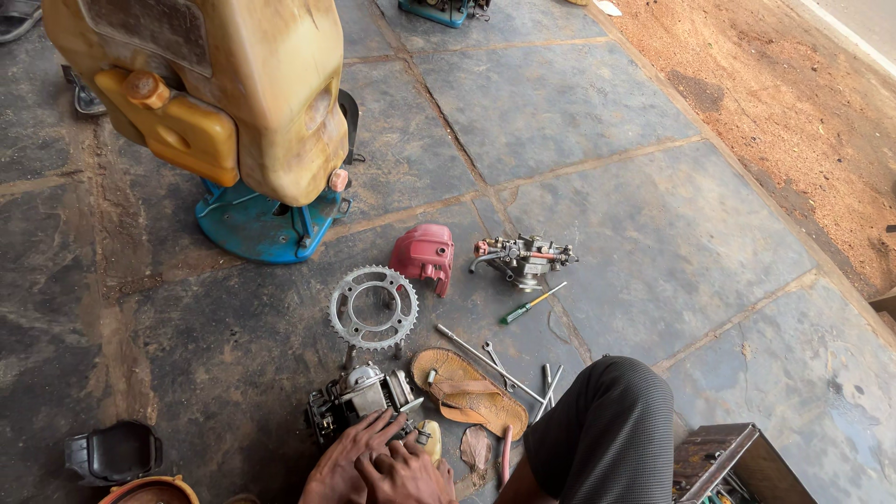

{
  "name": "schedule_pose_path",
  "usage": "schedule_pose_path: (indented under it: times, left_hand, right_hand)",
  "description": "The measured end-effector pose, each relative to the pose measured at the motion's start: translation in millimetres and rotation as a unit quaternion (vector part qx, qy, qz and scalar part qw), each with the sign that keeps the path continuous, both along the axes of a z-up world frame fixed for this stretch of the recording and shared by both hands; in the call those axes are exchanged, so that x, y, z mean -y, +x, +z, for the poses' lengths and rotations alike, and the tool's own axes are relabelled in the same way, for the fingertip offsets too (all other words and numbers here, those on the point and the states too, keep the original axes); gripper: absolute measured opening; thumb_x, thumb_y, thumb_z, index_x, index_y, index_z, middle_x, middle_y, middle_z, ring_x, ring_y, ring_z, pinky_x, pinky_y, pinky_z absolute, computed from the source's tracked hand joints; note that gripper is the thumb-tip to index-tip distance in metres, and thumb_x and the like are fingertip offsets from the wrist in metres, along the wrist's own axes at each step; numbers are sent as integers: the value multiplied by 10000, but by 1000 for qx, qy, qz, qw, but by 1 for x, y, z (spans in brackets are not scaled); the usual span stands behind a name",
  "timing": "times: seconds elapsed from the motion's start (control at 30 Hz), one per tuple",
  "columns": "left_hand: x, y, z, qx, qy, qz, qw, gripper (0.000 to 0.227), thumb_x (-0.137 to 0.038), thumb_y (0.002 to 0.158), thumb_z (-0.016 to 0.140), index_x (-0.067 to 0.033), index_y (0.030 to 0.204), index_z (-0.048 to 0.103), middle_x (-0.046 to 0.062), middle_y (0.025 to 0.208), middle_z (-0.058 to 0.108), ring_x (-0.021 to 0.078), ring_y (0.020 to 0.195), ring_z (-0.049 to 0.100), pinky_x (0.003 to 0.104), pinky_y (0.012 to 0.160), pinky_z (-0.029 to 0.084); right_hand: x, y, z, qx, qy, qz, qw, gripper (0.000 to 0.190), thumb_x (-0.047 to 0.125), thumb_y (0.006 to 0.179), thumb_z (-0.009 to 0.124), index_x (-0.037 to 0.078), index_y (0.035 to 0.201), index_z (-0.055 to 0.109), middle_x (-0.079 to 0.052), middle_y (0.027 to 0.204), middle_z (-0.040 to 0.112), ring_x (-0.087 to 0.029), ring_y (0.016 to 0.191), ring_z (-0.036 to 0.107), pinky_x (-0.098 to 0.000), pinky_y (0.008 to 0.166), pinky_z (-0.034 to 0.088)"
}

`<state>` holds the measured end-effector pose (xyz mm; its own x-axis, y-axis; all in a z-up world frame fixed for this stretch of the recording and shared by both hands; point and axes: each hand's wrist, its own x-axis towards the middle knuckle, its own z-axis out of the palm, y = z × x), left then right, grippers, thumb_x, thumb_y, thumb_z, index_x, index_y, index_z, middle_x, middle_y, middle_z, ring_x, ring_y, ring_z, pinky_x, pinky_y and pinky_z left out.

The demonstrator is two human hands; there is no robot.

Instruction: The person assembles a small engine by tightening bolts on a black component using a screwdriver, then places a red plastic cover over the engine and secures it with bolts using a wrench.

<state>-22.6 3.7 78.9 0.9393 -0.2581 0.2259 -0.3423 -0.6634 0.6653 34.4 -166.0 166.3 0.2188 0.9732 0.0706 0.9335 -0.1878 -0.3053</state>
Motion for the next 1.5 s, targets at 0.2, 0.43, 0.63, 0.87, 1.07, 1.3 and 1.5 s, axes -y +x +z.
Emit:
schedule_pose_path:
  times: [0.2,0.43,0.63,0.87,1.07,1.3,1.5]
  left_hand:
    - [5,12,8,-103,130,-73,983,803,-522,945,599,-154,1610,342,226,1665,236,447,1534,184,507,1256,140]
    - [3,-3,32,-123,64,12,990,896,-613,874,707,-205,1602,380,159,1685,271,386,1570,211,481,1268,176]
    - [18,11,59,-164,170,-23,971,1002,-601,725,808,-226,1559,397,176,1643,228,419,1512,195,510,1259,137]
    - [17,6,54,-96,163,18,982,904,-644,639,841,-153,1349,574,179,1655,312,407,1536,274,496,1286,191]
    - [21,12,46,-62,189,23,980,1085,-706,527,852,-190,1436,559,175,1615,326,434,1485,287,544,1246,174]
    - [22,6,46,-58,189,16,980,1148,-711,493,888,-182,1440,514,165,1613,357,423,1515,307,548,1268,173]
    - [21,7,49,-27,155,20,987,1181,-657,476,913,-211,1488,497,195,1562,425,448,1449,385,555,1240,216]
  right_hand:
    - [0,22,28,86,-62,150,983,280,257,1076,616,11,1160,720,-175,837,737,-332,822,711,-513,779,520]
    - [-13,13,88,294,-240,248,891,470,392,1069,527,34,943,804,-199,1022,733,-338,986,659,-423,910,489]
    - [-15,22,92,198,-290,290,890,467,453,1035,521,60,993,771,-139,940,744,-264,766,676,-509,775,506]
    - [-17,30,76,173,-322,304,880,165,202,987,640,93,960,762,-24,747,720,-161,642,652,-367,647,510]
    - [-17,22,152,239,-172,394,871,137,201,834,680,106,743,718,-32,667,644,-173,619,584,-368,726,499]
    - [-22,88,159,103,-337,250,902,141,72,1027,544,38,1041,681,-38,624,601,-112,484,531,-327,436,442]
    - [25,109,108,101,-235,254,933,178,57,897,611,35,1039,715,-70,670,640,-120,498,482,-314,436,448]
